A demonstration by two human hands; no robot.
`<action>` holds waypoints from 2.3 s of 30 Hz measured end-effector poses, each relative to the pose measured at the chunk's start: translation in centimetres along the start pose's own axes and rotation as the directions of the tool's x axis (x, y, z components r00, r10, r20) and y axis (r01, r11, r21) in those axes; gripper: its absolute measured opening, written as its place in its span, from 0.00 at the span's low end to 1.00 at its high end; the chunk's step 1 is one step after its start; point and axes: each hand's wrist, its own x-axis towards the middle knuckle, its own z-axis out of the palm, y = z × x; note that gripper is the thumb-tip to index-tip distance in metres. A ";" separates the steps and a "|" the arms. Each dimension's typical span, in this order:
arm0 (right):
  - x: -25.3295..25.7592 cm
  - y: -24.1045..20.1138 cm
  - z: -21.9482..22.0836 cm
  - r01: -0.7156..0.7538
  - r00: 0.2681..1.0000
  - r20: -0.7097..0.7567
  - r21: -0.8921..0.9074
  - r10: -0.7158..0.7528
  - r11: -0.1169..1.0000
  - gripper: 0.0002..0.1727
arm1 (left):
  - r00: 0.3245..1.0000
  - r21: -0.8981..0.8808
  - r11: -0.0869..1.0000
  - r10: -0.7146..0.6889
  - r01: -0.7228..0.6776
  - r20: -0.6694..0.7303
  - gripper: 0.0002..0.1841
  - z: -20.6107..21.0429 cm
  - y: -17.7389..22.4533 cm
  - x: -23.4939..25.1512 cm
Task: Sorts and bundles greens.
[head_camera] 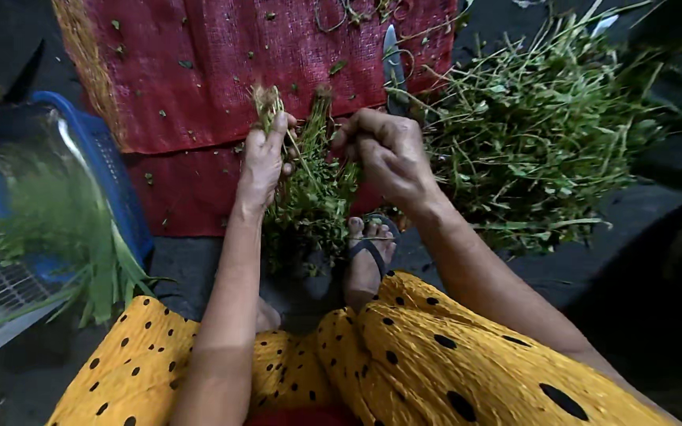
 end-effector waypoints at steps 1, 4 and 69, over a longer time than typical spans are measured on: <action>0.0 -0.3 0.4 -0.051 0.998 0.040 0.064 0.049 0.997 0.17 | 1.000 0.023 1.000 0.016 -0.016 -0.010 0.13 0.1 -0.3 0.1; 0.2 -0.3 1.8 -0.145 0.983 0.128 0.091 0.133 0.985 0.19 | 0.997 0.076 0.995 0.070 -0.069 -0.021 0.14 0.3 -0.6 0.3; 3.5 1.3 -0.7 -0.122 0.932 0.362 0.290 0.009 0.949 0.24 | 0.921 -0.016 0.988 -0.140 0.156 0.364 0.12 -0.3 -0.8 -0.5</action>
